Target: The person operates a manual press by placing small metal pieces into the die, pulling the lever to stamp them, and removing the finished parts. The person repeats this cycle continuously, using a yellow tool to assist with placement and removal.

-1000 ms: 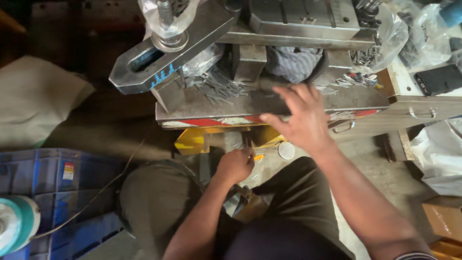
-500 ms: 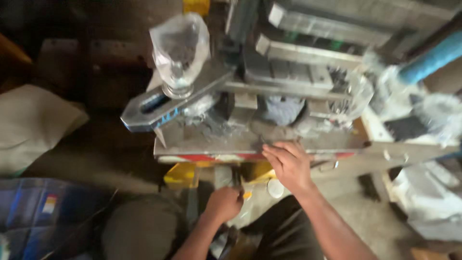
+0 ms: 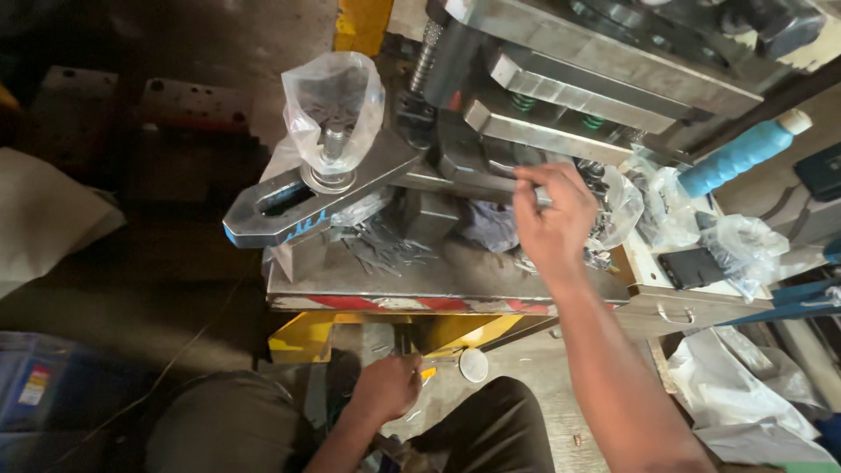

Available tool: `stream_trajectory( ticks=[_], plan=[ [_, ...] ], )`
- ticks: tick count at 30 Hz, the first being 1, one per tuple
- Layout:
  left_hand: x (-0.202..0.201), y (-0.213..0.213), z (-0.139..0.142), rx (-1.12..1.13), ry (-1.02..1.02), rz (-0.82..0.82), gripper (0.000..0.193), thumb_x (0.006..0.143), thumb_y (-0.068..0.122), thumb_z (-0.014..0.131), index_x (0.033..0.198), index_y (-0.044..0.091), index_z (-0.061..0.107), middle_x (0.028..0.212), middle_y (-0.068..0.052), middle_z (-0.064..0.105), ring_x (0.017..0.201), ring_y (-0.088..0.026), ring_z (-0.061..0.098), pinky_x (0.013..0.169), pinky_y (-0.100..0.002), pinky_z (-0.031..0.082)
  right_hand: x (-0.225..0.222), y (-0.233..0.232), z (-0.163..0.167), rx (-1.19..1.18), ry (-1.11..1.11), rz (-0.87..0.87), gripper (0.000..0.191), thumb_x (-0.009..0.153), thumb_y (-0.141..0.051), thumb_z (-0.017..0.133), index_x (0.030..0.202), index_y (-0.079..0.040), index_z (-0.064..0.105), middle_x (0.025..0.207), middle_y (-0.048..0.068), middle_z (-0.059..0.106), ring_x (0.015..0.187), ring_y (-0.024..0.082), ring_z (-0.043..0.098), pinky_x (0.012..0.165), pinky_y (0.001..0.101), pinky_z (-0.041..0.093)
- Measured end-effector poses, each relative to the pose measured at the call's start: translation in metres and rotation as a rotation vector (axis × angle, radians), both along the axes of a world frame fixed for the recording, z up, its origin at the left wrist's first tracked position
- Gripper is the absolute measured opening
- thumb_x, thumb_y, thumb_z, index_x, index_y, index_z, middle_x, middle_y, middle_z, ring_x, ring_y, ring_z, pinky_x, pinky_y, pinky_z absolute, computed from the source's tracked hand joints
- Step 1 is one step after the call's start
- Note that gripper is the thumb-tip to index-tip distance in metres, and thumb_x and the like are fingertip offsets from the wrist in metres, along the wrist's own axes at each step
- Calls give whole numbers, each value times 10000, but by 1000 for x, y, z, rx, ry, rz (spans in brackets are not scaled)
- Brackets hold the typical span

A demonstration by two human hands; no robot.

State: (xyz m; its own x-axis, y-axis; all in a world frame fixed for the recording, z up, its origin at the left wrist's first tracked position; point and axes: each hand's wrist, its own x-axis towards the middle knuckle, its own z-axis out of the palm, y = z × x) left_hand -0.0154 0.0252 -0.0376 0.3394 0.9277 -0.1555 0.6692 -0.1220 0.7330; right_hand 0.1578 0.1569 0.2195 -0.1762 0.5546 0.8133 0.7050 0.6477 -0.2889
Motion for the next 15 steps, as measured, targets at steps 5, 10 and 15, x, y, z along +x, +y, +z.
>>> stream_trajectory(
  ticks=[5, 10, 15],
  plan=[
    [-4, 0, 2, -22, 0, 29, 219, 882, 258, 611, 1055, 137, 666, 913, -193, 699, 885, -406, 680, 783, -546, 527, -15, 4, 6, 47, -174, -35, 123, 919, 10, 707, 1025, -37, 747, 1004, 139, 716, 951, 303, 697, 874, 378, 557],
    [-3, 2, 2, -52, 24, 6, 195, 902, 249, 586, 1021, 122, 673, 900, -199, 699, 898, -409, 677, 804, -546, 521, -9, 2, 10, 32, -308, -65, 274, 950, -132, 767, 1203, -34, 729, 1172, 182, 678, 1133, 380, 640, 989, 449, 521],
    [-3, 3, 5, -25, -2, -45, 208, 921, 250, 575, 1039, 97, 653, 883, -204, 698, 880, -411, 673, 798, -552, 512, -9, 20, 12, 0, -480, -81, 589, 954, -368, 744, 1365, 37, 626, 1352, 261, 634, 1268, 453, 554, 1096, 528, 417]
  ],
)
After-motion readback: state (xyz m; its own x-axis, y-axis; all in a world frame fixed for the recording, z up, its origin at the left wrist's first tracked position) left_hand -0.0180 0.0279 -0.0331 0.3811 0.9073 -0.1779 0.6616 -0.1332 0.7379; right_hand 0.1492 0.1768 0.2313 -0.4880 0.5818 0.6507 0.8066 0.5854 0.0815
